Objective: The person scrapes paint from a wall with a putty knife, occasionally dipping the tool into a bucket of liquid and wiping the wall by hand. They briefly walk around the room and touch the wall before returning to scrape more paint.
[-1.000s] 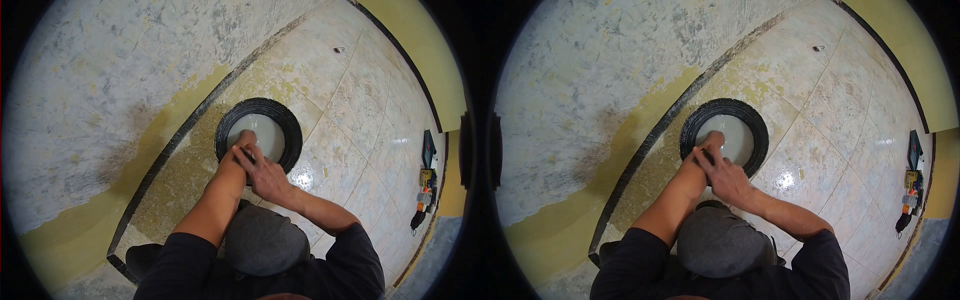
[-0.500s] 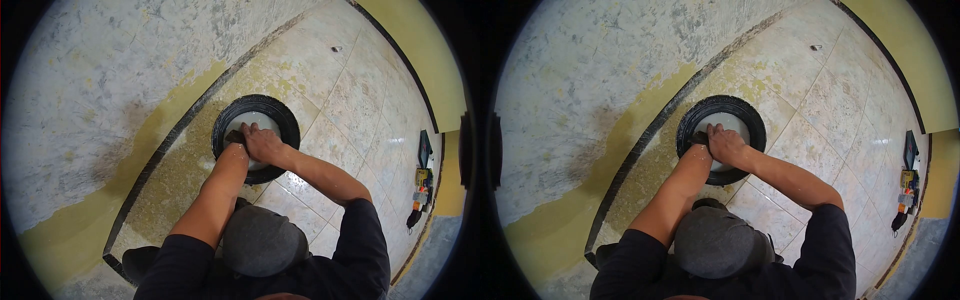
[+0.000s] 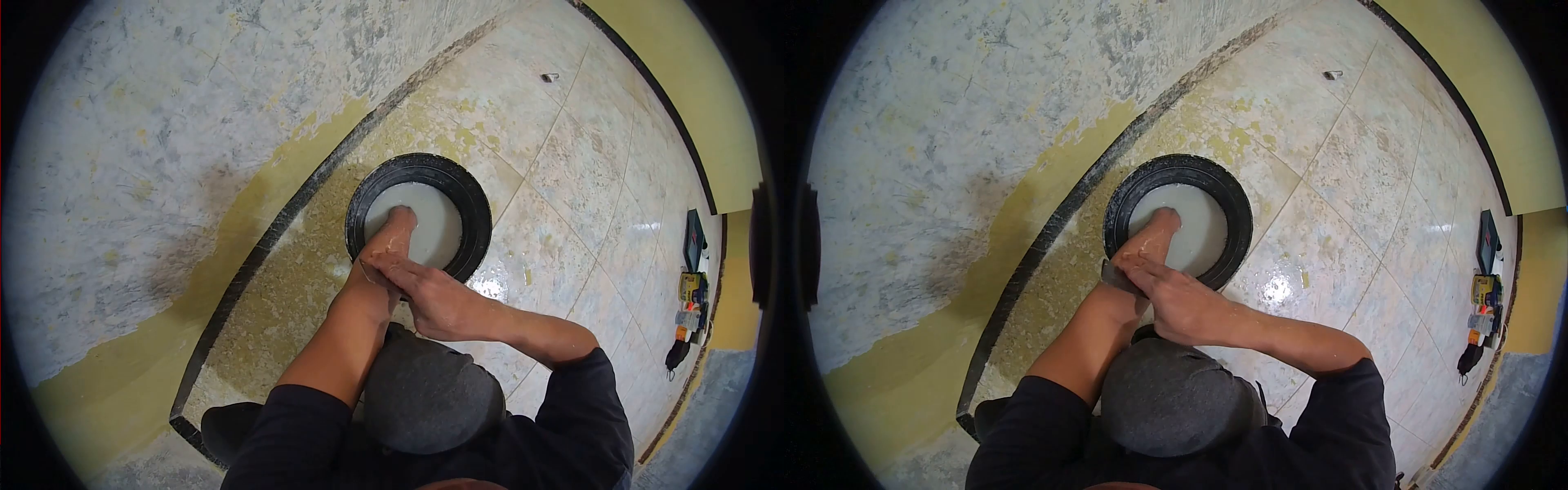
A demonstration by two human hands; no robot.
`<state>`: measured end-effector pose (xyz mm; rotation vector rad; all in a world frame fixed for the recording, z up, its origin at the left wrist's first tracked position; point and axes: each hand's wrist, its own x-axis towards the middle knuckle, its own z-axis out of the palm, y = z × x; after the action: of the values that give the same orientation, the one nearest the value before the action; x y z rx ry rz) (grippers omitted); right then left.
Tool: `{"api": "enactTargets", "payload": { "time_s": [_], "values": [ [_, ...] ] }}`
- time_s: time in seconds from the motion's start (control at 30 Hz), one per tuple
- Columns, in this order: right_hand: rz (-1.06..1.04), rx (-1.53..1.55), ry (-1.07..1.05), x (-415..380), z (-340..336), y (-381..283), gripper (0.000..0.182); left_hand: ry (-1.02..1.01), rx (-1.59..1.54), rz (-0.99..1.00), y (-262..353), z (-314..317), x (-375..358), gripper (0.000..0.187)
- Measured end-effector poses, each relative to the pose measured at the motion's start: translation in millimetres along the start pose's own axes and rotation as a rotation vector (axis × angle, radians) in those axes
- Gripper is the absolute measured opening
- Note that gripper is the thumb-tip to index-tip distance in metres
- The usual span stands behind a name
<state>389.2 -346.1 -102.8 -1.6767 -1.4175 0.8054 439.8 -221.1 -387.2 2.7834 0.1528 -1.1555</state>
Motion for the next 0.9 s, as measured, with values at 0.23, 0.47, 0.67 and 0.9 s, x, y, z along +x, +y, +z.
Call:
{"api": "enactTargets", "payload": {
  "time_s": [0.23, 0.47, 0.67, 0.9],
  "values": [
    [0.058, -0.103, -0.054, 10.5, -6.0, 53.5, 0.066, 0.016, -0.027, -0.003, 6.3, -1.7, 13.5, 0.038],
    [0.68, -0.417, -0.173, 45.7, -32.2, 119.3, 0.05, 0.06, -0.119, -0.014, 4.4, -15.6, 28.8, 0.04],
    [0.716, -0.556, -0.219, 38.9, -26.1, 151.2, 0.037, 0.161, -0.372, -0.015, -11.7, 24.5, 95.7, 0.041],
    [0.746, -0.464, -0.25, 42.6, -41.3, 140.2, 0.026, -0.015, -0.653, 0.196, -28.1, -50.2, 33.3, 0.047]
  ]
}}
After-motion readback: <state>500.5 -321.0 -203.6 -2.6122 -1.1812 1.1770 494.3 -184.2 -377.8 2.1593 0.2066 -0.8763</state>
